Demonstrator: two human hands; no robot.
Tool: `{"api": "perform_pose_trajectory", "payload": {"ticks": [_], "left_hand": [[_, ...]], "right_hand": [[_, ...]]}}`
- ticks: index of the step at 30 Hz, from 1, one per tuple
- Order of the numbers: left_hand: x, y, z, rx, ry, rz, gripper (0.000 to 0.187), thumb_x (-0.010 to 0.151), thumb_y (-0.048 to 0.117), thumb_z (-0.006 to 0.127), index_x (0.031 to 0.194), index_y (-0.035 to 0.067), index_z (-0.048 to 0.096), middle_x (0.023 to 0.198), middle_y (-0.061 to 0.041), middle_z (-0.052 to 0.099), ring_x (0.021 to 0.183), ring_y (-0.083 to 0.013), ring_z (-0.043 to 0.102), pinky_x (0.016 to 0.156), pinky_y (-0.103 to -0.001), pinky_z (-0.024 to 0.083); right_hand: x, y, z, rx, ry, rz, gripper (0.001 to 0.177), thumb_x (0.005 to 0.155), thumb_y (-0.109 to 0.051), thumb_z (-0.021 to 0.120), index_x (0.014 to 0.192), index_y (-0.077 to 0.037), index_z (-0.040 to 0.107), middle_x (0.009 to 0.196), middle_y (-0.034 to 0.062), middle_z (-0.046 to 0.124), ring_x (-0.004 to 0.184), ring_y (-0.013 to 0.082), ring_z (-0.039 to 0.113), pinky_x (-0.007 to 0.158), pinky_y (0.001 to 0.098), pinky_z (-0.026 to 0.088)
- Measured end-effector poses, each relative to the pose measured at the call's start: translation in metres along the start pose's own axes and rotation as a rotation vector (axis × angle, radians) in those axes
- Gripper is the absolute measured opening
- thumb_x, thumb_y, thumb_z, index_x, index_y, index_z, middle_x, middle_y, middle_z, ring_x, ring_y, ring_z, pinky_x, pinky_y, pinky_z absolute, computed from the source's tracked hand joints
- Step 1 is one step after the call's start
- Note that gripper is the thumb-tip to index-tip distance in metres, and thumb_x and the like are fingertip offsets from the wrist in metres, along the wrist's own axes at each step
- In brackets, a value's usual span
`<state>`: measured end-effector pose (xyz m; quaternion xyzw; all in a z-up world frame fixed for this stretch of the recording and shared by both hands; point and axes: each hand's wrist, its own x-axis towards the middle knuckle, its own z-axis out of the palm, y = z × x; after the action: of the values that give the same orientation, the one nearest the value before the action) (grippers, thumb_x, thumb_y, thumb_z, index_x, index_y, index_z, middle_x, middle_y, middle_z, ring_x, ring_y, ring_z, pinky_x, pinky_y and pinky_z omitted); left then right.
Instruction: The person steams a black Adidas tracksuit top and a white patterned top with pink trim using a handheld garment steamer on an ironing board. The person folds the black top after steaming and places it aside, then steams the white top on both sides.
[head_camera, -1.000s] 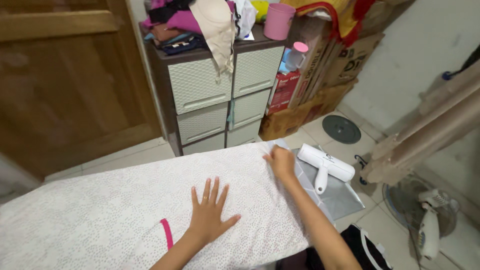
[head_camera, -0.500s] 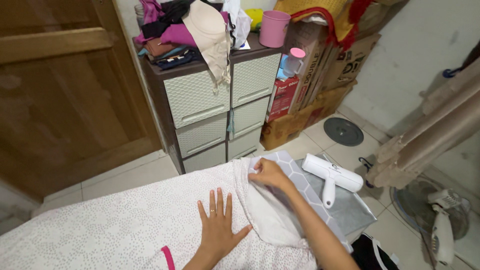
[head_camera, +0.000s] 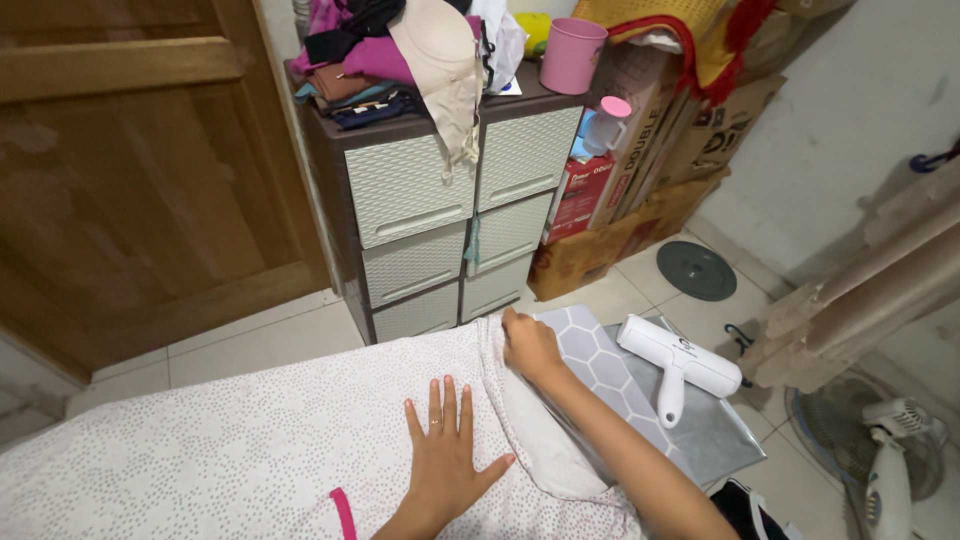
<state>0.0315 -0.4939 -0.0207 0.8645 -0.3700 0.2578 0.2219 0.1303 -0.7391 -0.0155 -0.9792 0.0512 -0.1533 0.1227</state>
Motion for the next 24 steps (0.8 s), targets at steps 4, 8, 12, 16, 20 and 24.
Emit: {"api": "perform_pose_trajectory", "payload": {"ticks": [4, 8, 12, 16, 20, 24], "left_hand": [[0.002, -0.002, 0.000, 0.016, -0.005, 0.015, 0.111, 0.083, 0.077, 0.049, 0.148, -0.010, 0.023, 0.157, -0.035, 0.011, 0.150, -0.0462, 0.000, 0.109, -0.073, -0.004], [0.001, -0.002, -0.002, -0.033, -0.083, -0.008, 0.111, 0.082, 0.075, 0.053, 0.149, -0.010, 0.024, 0.157, -0.036, 0.011, 0.149, -0.0463, -0.001, 0.108, -0.074, -0.004], [0.001, 0.000, -0.004, -0.050, -0.066, -0.009, 0.112, 0.081, 0.074, 0.054, 0.149, -0.010, 0.025, 0.157, -0.037, 0.012, 0.149, -0.0476, 0.000, 0.109, -0.074, -0.004], [0.003, -0.001, -0.009, -0.069, -0.096, -0.005, 0.109, 0.081, 0.073, 0.056, 0.149, -0.007, 0.027, 0.156, -0.037, 0.012, 0.148, -0.0494, 0.001, 0.108, -0.075, -0.003], [0.000, 0.003, -0.007, -0.084, -0.070, 0.006, 0.099, 0.083, 0.070, 0.055, 0.152, 0.004, 0.033, 0.160, -0.032, 0.015, 0.151, -0.0476, 0.004, 0.111, -0.075, -0.001], [-0.009, 0.001, -0.006, -0.090, -0.111, 0.120, 0.081, 0.087, 0.064, 0.056, 0.152, 0.018, 0.041, 0.162, -0.027, 0.018, 0.151, -0.0433, 0.008, 0.111, -0.073, 0.000]], "right_hand": [[0.032, 0.058, 0.017, -0.213, 0.035, 0.117, 0.031, 0.085, -0.005, 0.060, 0.116, 0.000, 0.058, 0.093, 0.0254, 0.071, 0.084, 0.0429, 0.072, 0.070, 0.0537, 0.056], [0.042, 0.095, 0.019, -0.176, 0.100, 0.245, 0.012, 0.093, -0.007, 0.059, 0.102, -0.003, 0.067, 0.094, 0.0265, 0.072, 0.090, 0.0447, 0.071, 0.080, 0.0535, 0.057], [0.017, 0.094, 0.004, 0.132, 0.056, 0.210, 0.032, 0.082, -0.023, 0.074, 0.098, 0.003, 0.063, 0.084, 0.0291, 0.070, 0.082, 0.0474, 0.067, 0.074, 0.0530, 0.053], [-0.042, 0.099, -0.032, 0.150, -0.122, 0.227, 0.034, 0.075, -0.032, 0.081, 0.086, -0.002, 0.070, 0.083, 0.0246, 0.073, 0.078, 0.0399, 0.070, 0.071, 0.0465, 0.054], [-0.096, 0.095, -0.060, 0.270, 0.071, 0.358, 0.033, 0.096, -0.037, 0.071, 0.087, -0.005, 0.067, 0.071, 0.0171, 0.070, 0.066, 0.0331, 0.069, 0.065, 0.0418, 0.051], [-0.156, 0.080, -0.081, 0.789, -0.236, 0.632, 0.036, 0.095, -0.041, 0.071, 0.081, -0.008, 0.065, 0.065, 0.0026, 0.061, 0.056, 0.0161, 0.057, 0.053, 0.0342, 0.045]]}}
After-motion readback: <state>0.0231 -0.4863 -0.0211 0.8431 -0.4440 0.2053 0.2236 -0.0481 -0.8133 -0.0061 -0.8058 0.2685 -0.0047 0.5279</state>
